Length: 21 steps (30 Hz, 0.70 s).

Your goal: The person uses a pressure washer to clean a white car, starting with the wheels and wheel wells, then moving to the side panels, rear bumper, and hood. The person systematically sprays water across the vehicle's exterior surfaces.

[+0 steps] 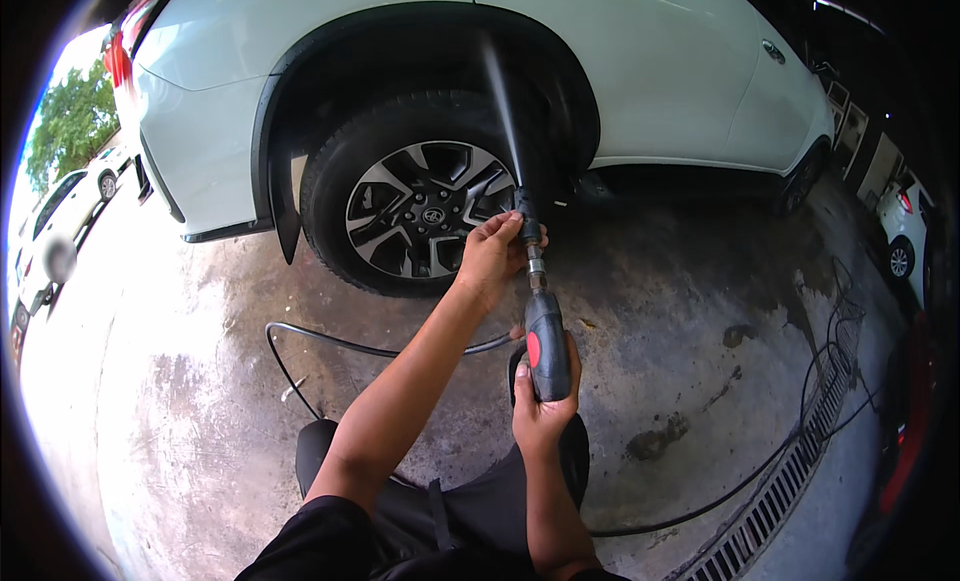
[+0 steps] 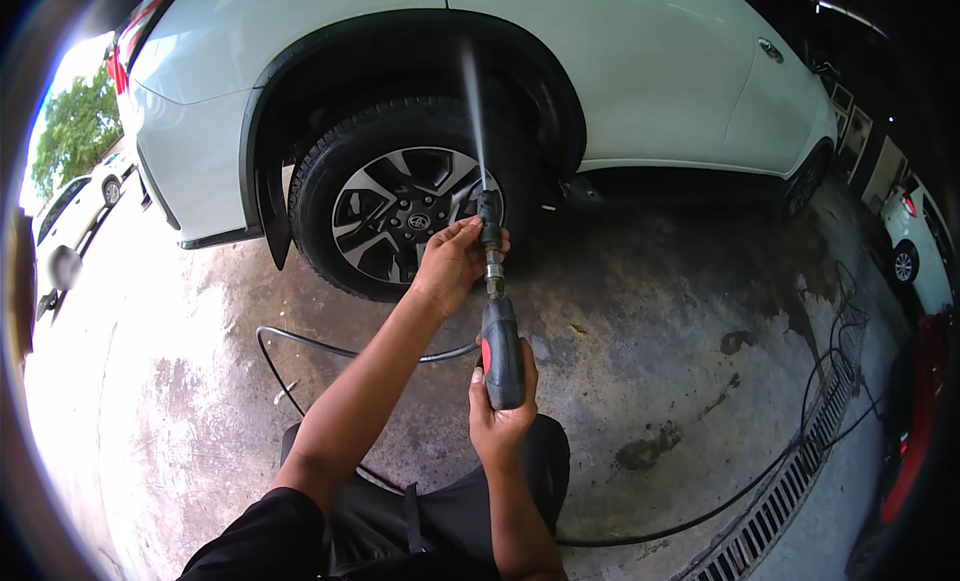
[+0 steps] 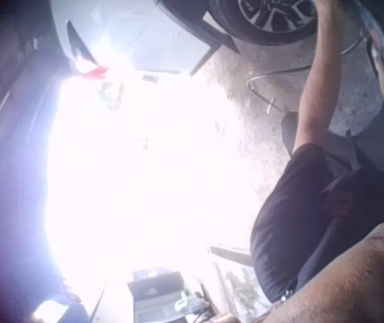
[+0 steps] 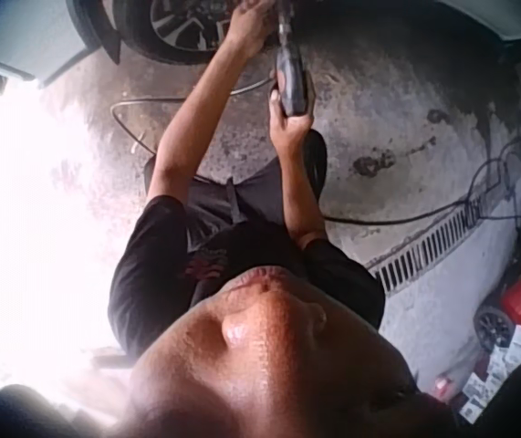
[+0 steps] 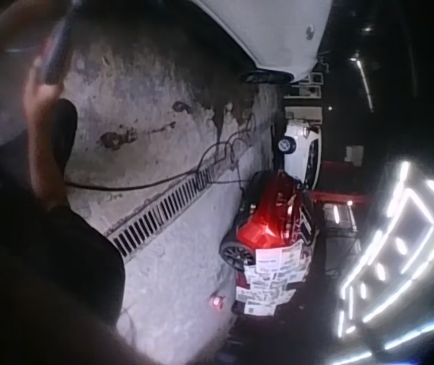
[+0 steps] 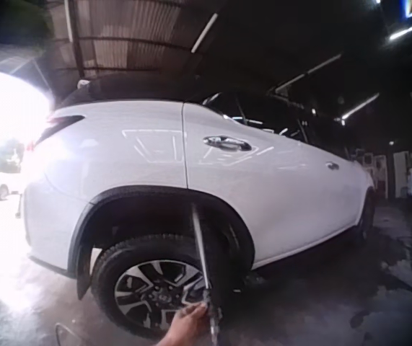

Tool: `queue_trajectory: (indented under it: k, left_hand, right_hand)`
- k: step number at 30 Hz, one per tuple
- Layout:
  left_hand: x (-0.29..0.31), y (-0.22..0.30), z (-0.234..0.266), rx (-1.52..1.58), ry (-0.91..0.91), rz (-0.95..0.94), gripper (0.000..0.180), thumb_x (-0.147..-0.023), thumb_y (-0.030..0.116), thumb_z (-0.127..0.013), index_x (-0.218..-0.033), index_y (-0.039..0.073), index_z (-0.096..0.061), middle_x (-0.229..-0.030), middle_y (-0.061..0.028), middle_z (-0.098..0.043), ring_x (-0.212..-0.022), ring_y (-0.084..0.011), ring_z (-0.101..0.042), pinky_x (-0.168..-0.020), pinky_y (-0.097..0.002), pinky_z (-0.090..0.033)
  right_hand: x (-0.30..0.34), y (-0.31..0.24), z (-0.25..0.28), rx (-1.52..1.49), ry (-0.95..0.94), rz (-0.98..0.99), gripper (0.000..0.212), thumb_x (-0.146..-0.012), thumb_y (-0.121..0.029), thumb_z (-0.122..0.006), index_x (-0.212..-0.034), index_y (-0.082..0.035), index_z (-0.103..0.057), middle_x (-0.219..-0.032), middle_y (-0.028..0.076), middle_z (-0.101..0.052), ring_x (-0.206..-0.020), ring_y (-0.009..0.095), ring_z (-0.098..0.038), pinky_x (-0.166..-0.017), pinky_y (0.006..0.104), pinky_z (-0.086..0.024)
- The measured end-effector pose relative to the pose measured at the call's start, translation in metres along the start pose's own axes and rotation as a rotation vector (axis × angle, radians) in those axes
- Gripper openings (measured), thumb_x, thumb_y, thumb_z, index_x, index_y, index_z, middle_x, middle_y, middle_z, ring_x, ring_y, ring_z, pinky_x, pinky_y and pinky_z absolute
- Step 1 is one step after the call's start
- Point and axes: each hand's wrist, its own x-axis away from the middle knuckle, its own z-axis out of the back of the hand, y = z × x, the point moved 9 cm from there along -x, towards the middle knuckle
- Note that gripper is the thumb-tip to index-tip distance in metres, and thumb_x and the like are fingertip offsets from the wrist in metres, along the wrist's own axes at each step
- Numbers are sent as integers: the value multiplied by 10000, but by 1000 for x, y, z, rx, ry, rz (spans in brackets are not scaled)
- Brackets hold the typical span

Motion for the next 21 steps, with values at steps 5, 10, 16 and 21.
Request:
queue_trajectory:
  k: [5,10,16,21]
  left_hand:
    - [5,-8,-4,29,0,20,203,-1095,218,-530,-1155,38,-605,-1075,-143,-731,-974,-228,-717,-892,-379,-576]
    - [8,-15,-11,126,-100,-33,220,-1096,223,-528,-1159,24,-598,-1121,-146,-717,-988,-226,-713,-925,-373,-587]
    - [12,-14,-26,271,-233,-39,237,-1098,214,-521,-1198,10,-590,-1154,-159,-701,-1006,-226,-706,-958,-373,-591]
    - [14,-18,-34,320,-257,-20,255,-1104,210,-498,-1213,-3,-589,-1163,-159,-695,-1021,-225,-700,-954,-367,-594]
  right_hand:
    - [-1,-11,2,39,15,-3,657,-935,81,-627,-1525,73,-339,-1309,234,-634,-1163,251,-650,-992,358,-537]
    - [17,14,9,-60,39,-105,655,-938,85,-613,-1532,64,-337,-1319,223,-628,-1144,226,-642,-947,334,-544]
    - [27,19,11,-185,106,-226,650,-927,81,-618,-1525,42,-368,-1205,162,-628,-794,115,-607,-662,251,-530]
    - [24,18,13,-212,143,-183,643,-920,77,-617,-1516,38,-381,-1142,134,-628,-656,76,-558,-552,225,-483]
